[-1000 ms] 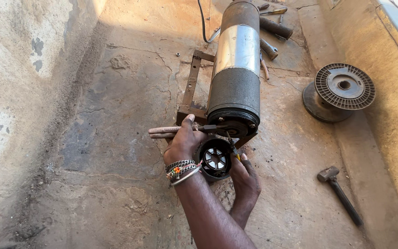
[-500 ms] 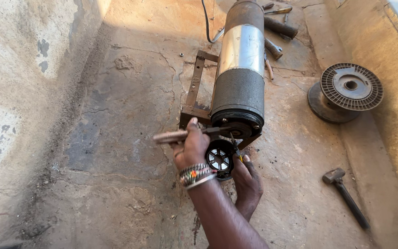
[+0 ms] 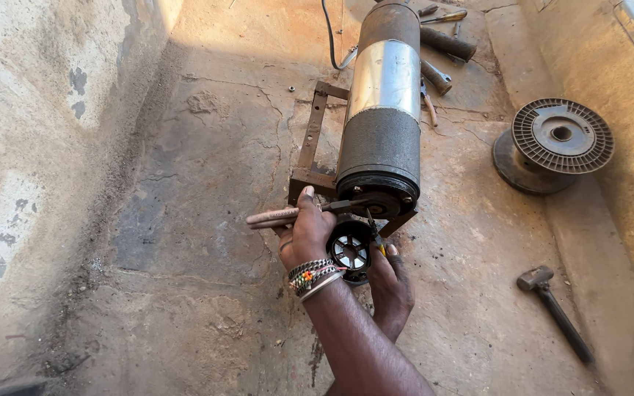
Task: The person uses pliers and a screwdriver to adjust internal components of a cylindrical motor mounted on a stand. They repeatedly grip and rotate parts within the motor housing, occasionally switching tools, while working in a workshop setting.
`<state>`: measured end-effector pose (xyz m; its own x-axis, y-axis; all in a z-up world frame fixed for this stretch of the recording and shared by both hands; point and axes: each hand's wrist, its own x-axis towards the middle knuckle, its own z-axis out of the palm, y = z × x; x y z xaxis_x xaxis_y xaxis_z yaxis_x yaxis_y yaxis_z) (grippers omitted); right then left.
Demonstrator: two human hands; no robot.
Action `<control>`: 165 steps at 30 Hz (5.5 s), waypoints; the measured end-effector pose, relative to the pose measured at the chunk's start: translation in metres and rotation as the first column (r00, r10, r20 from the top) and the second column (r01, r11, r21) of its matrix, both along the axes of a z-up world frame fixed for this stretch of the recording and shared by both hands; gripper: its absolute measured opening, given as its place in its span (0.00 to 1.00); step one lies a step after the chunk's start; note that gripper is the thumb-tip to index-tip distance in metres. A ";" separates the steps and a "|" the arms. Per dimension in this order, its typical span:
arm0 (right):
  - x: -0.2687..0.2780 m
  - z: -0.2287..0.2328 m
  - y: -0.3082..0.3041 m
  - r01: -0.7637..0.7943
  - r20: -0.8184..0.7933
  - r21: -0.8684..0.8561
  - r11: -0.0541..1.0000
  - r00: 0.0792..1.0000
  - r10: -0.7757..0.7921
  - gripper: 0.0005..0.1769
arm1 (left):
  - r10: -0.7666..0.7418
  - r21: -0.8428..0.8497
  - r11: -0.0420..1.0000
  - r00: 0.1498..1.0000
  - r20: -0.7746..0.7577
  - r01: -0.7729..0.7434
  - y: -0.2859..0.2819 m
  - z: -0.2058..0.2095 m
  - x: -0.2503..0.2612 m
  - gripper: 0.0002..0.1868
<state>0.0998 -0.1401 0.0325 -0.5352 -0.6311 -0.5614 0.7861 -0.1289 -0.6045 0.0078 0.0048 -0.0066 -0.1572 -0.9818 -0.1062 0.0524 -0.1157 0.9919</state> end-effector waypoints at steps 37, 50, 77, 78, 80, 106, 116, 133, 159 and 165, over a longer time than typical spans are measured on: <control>0.003 0.029 -0.009 0.020 0.127 0.014 1.000 0.992 -0.022 0.15 | 0.485 -0.506 0.550 0.239 0.841 0.665 -0.155 0.096 0.184 0.24; -0.012 0.005 0.046 -0.210 -0.329 0.346 0.914 0.886 0.328 0.28 | 0.594 -0.638 0.437 0.329 0.734 0.634 -0.164 0.060 0.189 0.07; -0.111 -0.044 0.232 -0.227 -0.686 0.032 0.973 0.703 0.187 0.21 | 0.508 -0.543 0.611 0.241 0.827 0.575 -0.163 0.035 0.187 0.14; -0.089 -0.039 0.229 -0.330 -0.540 0.139 0.934 0.765 0.351 0.29 | 0.528 -0.561 0.593 0.246 0.813 0.578 -0.165 0.039 0.186 0.14; -0.048 -0.045 0.222 -0.409 -0.321 0.110 0.906 0.848 0.421 0.25 | 0.564 -0.617 0.544 0.297 0.771 0.569 -0.167 0.040 0.185 0.11; -0.011 -0.126 0.117 -0.189 -0.585 -0.085 0.978 0.804 0.105 0.20 | 0.562 -0.570 0.556 0.233 0.794 0.605 -0.176 0.031 0.187 0.14; -0.014 -0.146 0.106 -0.162 -0.697 -0.059 0.985 0.713 0.076 0.20 | 0.558 -0.580 0.554 0.251 0.791 0.597 -0.175 0.035 0.187 0.13; 0.000 -0.154 -0.001 -0.014 -0.514 -0.236 0.972 0.851 -0.112 0.18 | 0.514 -0.572 0.577 0.284 0.809 0.584 -0.180 0.026 0.184 0.12; -0.017 -0.141 -0.043 0.151 -0.120 0.143 0.978 0.984 -0.134 0.13 | 0.443 -0.607 0.584 0.415 0.795 0.540 -0.168 0.034 0.181 0.07; -0.014 -0.131 -0.043 0.093 -0.123 0.131 0.987 0.989 -0.077 0.15 | 0.360 -0.497 0.693 0.347 0.866 0.522 -0.189 0.037 0.172 0.12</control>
<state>0.0854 -0.1832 -0.0983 -0.6505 -0.5025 -0.5695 0.6988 -0.1022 -0.7079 0.1794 -0.1841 0.0301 -0.4841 -0.8035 0.3465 -0.8154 0.5579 0.1546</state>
